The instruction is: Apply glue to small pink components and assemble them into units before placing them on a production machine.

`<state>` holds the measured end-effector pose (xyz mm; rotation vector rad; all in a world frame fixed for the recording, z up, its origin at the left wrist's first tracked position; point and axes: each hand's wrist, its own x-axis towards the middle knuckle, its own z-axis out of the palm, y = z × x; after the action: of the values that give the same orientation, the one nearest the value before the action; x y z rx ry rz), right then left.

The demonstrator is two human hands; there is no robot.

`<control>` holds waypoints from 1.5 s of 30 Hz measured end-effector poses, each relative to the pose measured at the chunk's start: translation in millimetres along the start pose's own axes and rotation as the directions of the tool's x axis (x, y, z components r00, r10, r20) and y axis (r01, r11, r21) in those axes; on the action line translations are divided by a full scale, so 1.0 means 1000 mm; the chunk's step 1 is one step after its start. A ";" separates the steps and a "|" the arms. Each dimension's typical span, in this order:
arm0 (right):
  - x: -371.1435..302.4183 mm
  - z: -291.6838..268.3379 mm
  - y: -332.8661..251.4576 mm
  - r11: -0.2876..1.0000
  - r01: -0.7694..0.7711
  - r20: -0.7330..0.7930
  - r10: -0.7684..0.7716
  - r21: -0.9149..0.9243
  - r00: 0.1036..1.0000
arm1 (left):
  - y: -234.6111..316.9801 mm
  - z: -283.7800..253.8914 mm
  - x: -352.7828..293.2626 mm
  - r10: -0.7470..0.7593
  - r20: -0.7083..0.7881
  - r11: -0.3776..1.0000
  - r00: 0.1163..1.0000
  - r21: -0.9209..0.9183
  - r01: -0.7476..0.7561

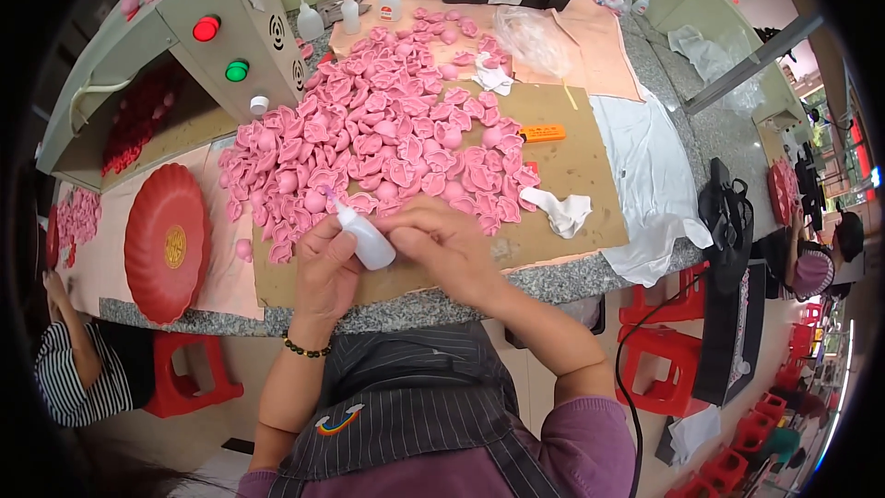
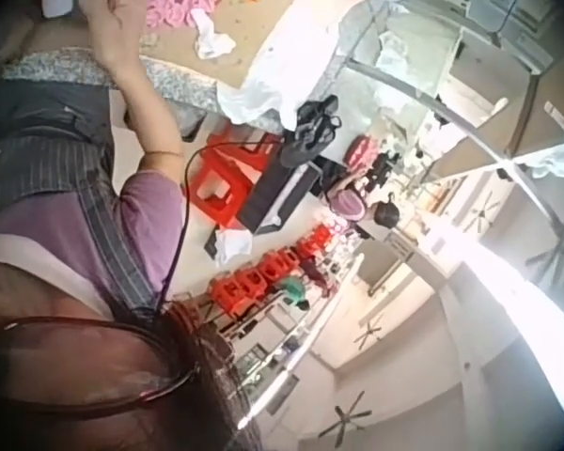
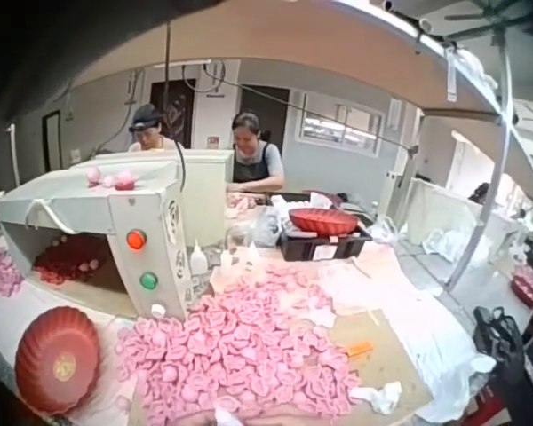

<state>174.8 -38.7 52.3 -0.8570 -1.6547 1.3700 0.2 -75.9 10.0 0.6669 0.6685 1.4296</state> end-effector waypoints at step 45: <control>0.068 -0.043 0.034 0.993 0.014 -0.326 -0.053 -0.120 0.944 | 0.005 0.013 0.060 -0.108 0.136 0.846 0.985 0.533 0.019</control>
<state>183.2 46.0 33.7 -1.0575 -1.4893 1.0477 8.7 -15.6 21.9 1.1709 0.9617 1.1101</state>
